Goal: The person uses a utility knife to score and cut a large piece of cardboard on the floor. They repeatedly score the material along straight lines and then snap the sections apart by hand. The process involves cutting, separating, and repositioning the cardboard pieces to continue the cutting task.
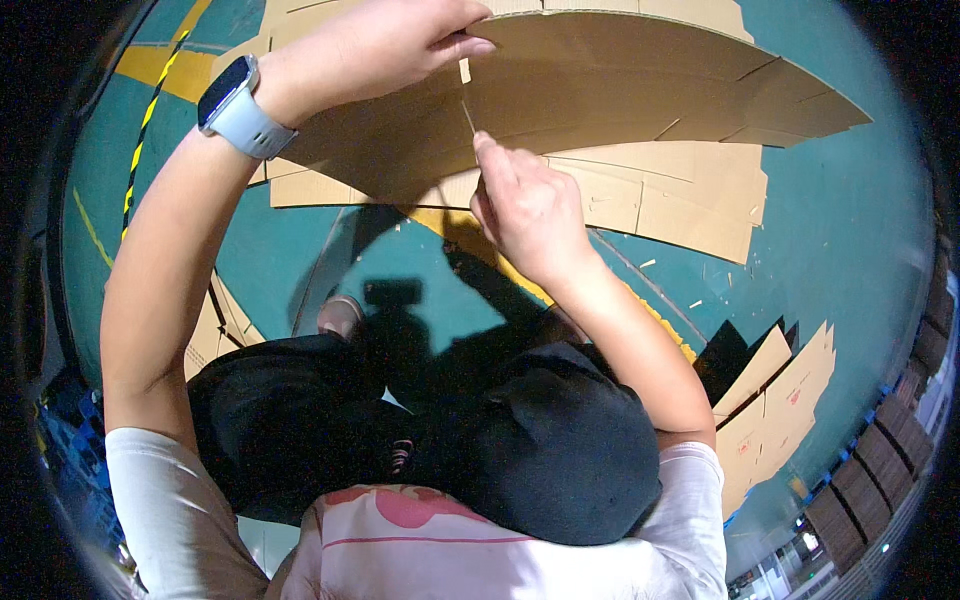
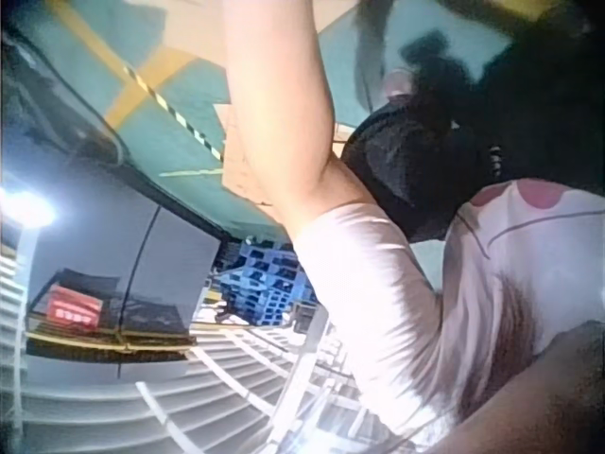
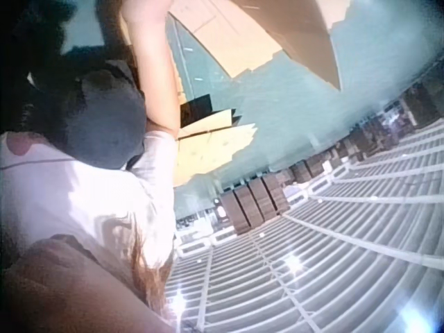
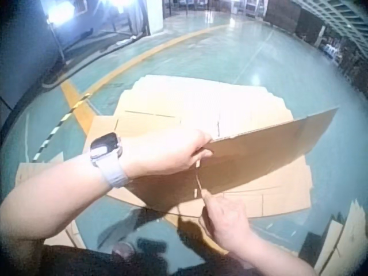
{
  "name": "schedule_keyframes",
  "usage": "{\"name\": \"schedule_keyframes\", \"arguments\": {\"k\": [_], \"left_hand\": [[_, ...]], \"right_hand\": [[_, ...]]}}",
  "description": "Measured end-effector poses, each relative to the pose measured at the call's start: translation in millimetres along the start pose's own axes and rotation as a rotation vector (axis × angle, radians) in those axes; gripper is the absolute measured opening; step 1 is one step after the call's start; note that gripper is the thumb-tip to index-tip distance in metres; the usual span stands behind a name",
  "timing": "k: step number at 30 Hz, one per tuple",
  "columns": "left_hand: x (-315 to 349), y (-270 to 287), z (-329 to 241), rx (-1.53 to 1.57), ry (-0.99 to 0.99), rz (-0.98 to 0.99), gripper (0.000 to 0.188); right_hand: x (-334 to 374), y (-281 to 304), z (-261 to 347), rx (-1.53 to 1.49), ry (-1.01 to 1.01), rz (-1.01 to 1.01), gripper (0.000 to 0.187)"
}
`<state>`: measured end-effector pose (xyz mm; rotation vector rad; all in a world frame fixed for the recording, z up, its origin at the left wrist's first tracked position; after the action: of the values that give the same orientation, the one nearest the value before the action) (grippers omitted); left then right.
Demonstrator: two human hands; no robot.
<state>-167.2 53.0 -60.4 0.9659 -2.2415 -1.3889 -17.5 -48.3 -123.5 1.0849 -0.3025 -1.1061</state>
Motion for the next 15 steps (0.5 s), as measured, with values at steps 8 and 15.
{"name": "schedule_keyframes", "arguments": {"k": [8, 15], "left_hand": [[-3, 6, -12, -0.059, 0.016, 0.013, 0.025], [1, 6, -16, -0.043, -0.058, -0.066, 0.025]], "right_hand": [[-27, 12, -4, 0.037, 0.057, -0.098, 0.042], [-28, 6, -8, 0.068, 0.039, -0.107, 0.043]]}}
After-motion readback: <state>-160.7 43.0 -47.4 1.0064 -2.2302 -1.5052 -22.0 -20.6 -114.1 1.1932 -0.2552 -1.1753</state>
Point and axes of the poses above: each hand's wrist, its own x-axis away from the middle knuckle, its own y-axis out of the back of the hand, z = x × y, the point moved 4 cm from there along -x, towards the middle knuckle, and after that the axes turned 9 degrees about -y, right-handed, at the moved point
